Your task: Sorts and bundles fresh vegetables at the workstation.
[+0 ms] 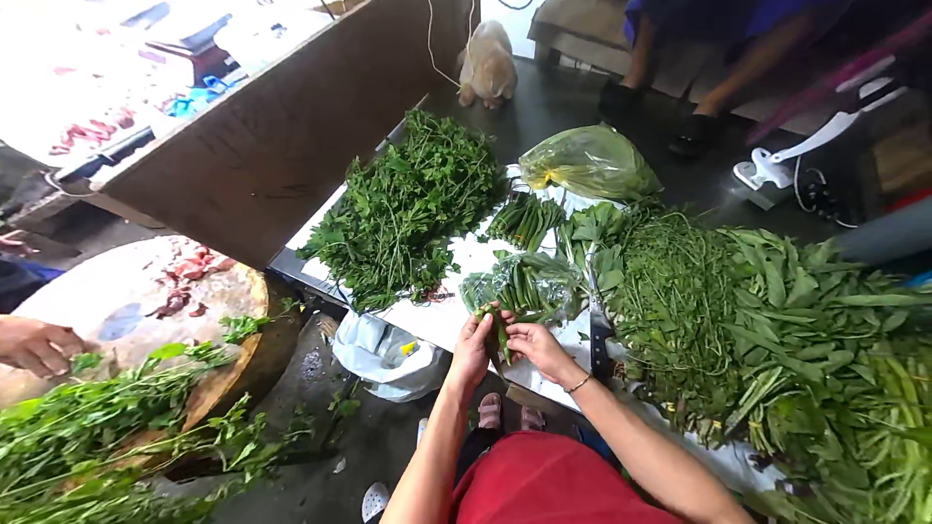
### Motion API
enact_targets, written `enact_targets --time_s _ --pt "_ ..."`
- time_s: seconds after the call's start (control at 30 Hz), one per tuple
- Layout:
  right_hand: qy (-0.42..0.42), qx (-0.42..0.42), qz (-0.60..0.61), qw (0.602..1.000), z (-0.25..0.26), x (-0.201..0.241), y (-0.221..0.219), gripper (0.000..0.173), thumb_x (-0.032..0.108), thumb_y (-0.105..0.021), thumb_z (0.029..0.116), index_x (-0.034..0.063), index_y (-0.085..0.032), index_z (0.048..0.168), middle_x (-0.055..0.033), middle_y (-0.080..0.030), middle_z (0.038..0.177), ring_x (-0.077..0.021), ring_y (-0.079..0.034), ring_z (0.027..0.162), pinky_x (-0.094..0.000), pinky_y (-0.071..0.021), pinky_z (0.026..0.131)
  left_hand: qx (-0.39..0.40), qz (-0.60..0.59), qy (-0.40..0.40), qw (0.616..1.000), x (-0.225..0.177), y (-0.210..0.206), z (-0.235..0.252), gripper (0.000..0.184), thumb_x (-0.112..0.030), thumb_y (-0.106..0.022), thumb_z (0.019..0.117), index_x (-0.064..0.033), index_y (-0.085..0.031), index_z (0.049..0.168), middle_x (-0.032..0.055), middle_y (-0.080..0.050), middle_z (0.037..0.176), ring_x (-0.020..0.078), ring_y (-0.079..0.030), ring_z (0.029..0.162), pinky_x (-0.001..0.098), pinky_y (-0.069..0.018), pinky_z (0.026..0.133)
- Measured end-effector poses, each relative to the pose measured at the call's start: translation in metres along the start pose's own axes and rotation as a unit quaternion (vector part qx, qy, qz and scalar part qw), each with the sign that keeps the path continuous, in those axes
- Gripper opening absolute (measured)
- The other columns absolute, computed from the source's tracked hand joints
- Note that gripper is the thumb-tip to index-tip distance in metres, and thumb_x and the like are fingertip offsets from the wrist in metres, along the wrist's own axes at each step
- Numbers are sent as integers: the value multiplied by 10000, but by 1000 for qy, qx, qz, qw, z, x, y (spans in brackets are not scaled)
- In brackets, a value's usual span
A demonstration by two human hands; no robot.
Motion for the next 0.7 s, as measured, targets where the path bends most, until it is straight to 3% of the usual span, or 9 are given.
enact_targets --time_s 0.1,0.17,0.23,0.33,0.5,0.7 --pt "4 30 -132 991 16 6 5 245 64 -579 1000 -91 -657 1173 -158 -698 1040 -163 -693 827 -332 -599 795 -37 10 -27 999 -2 14 -7 305 -115 -337 1097 59 -505 1283 138 -713 994 235 -713 932 415 -591 887" --pt "-3 -37 -298 954 40 14 23 273 113 -554 1022 -35 -693 1204 -184 -711 1138 -238 -706 1005 -394 -568 939 -70 -7 -39 997 -7 23 -11 294 -106 -334 1100 61 -496 1280 142 -718 973 251 -720 926 435 -587 913" --pt "-33 -106 -438 892 68 12 41 327 135 -544 1021 -26 -666 1278 -225 -660 1285 -332 -632 1220 -478 -475 1084 -98 -24 -37 994 -14 26 -18 290 -102 -328 1103 50 -484 1294 139 -717 975 251 -725 919 429 -597 892" --pt "-72 -126 -533 833 91 5 48 444 233 -645 995 -62 -605 1324 -266 -566 1383 -416 -588 1256 -558 -480 1057 -116 -55 -27 991 -24 24 -24 298 -104 -311 1111 37 -486 1306 143 -710 990 251 -724 907 413 -608 843" --pt "-39 -132 -507 851 98 -4 57 396 178 -672 980 -12 -629 1325 -246 -587 1354 -403 -599 1235 -552 -489 1048 -112 -94 -10 989 -24 22 -24 316 -145 -288 1123 19 -484 1309 154 -700 1000 265 -722 915 421 -608 832" --pt "-23 -176 -457 872 93 -7 50 406 136 -701 943 -27 -612 1304 -255 -592 1338 -398 -584 1256 -528 -472 1078 -83 -99 10 992 -11 11 -13 316 -160 -281 1125 16 -489 1285 157 -699 1002 266 -722 904 414 -611 814"
Point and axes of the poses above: each hand's wrist, its own z-axis towards the middle knuckle, its own y-axis out of the back of the hand, x = y × z, the point moved 3 cm from there along z, towards the middle knuckle
